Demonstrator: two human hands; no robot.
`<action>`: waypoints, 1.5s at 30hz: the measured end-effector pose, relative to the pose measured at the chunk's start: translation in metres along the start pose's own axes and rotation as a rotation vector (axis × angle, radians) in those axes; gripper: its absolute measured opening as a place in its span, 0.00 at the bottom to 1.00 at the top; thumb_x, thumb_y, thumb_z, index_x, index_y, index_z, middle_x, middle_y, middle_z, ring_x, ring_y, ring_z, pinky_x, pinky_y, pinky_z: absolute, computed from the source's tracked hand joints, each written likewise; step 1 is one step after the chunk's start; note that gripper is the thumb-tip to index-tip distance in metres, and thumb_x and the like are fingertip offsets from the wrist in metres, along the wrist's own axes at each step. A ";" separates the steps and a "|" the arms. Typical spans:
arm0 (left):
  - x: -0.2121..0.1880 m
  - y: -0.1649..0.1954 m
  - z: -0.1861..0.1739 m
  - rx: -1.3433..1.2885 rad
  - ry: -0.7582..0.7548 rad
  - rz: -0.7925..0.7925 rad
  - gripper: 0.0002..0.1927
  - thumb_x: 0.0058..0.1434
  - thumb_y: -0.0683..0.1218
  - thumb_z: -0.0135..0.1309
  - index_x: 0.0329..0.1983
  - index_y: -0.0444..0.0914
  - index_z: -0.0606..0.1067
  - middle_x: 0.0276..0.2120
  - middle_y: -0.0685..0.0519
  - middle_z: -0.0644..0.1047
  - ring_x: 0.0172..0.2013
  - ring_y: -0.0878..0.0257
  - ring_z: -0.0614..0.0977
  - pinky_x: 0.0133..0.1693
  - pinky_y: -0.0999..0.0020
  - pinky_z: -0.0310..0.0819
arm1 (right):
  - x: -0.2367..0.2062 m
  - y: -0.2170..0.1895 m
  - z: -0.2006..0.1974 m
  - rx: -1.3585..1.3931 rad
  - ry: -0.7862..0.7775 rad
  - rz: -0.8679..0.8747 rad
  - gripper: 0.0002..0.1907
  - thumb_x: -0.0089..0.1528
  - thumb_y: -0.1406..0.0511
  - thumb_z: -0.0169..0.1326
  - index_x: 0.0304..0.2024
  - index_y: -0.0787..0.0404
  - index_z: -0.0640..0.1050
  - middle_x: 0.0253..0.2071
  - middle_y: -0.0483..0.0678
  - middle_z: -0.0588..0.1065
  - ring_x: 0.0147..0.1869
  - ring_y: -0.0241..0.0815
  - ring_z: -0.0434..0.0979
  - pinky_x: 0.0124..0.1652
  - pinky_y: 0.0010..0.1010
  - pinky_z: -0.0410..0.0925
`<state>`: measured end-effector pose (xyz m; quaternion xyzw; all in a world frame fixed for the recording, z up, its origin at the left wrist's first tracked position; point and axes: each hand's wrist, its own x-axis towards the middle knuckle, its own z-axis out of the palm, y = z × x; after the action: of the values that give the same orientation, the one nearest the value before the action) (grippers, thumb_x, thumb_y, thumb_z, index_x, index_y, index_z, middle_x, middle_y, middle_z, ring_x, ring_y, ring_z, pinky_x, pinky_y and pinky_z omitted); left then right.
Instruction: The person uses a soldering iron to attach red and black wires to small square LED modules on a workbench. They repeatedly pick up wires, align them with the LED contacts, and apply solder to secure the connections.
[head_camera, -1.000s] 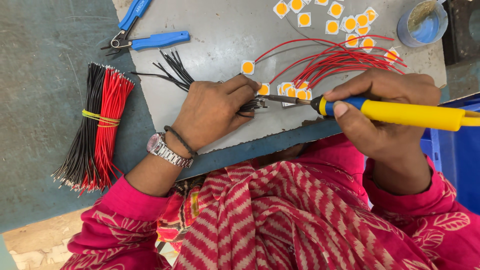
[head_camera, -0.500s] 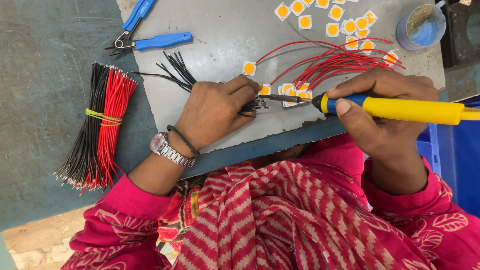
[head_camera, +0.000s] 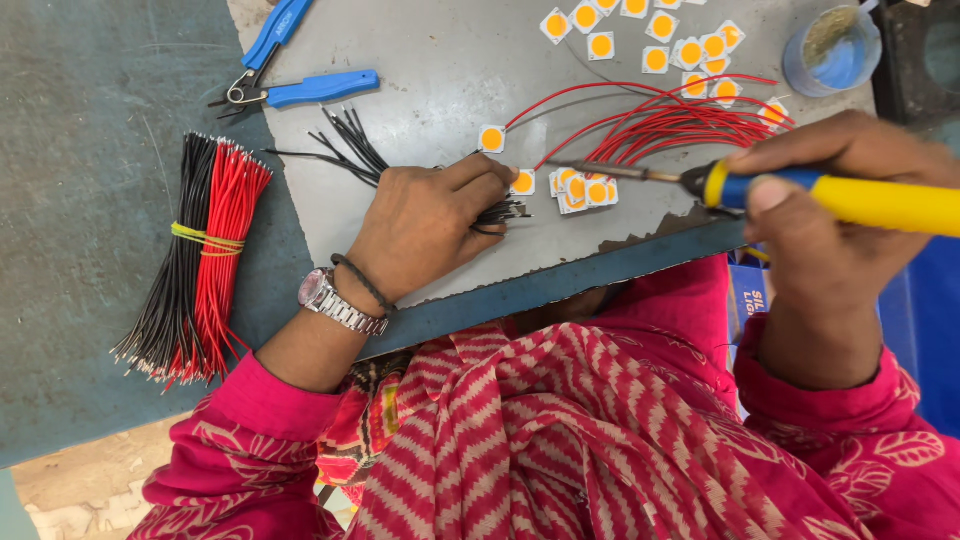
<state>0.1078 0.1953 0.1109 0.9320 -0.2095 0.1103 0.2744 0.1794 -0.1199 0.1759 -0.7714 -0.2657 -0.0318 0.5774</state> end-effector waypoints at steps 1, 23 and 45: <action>0.000 0.000 0.000 -0.006 0.003 0.004 0.17 0.55 0.48 0.66 0.44 0.38 0.76 0.47 0.57 0.79 0.30 0.55 0.82 0.30 0.59 0.73 | -0.002 0.005 -0.003 0.033 0.049 0.018 0.16 0.71 0.61 0.61 0.44 0.72 0.79 0.33 0.54 0.77 0.27 0.33 0.75 0.29 0.19 0.66; 0.000 -0.013 -0.003 -0.443 0.422 -0.147 0.04 0.67 0.36 0.59 0.40 0.30 0.76 0.49 0.47 0.80 0.43 0.58 0.86 0.44 0.68 0.80 | 0.001 0.015 0.092 -0.144 -0.400 -0.223 0.30 0.62 0.77 0.61 0.62 0.60 0.64 0.70 0.58 0.70 0.66 0.51 0.80 0.62 0.35 0.74; -0.003 -0.012 -0.006 -0.450 0.139 -0.001 0.13 0.51 0.38 0.63 0.40 0.34 0.76 0.38 0.48 0.79 0.35 0.51 0.84 0.37 0.61 0.79 | 0.008 0.035 0.106 -0.160 -0.300 -0.173 0.27 0.66 0.78 0.61 0.62 0.61 0.63 0.71 0.55 0.70 0.58 0.43 0.84 0.53 0.28 0.79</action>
<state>0.1107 0.2088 0.1089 0.8377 -0.2088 0.1243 0.4891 0.1744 -0.0280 0.1126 -0.7852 -0.4109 0.0131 0.4631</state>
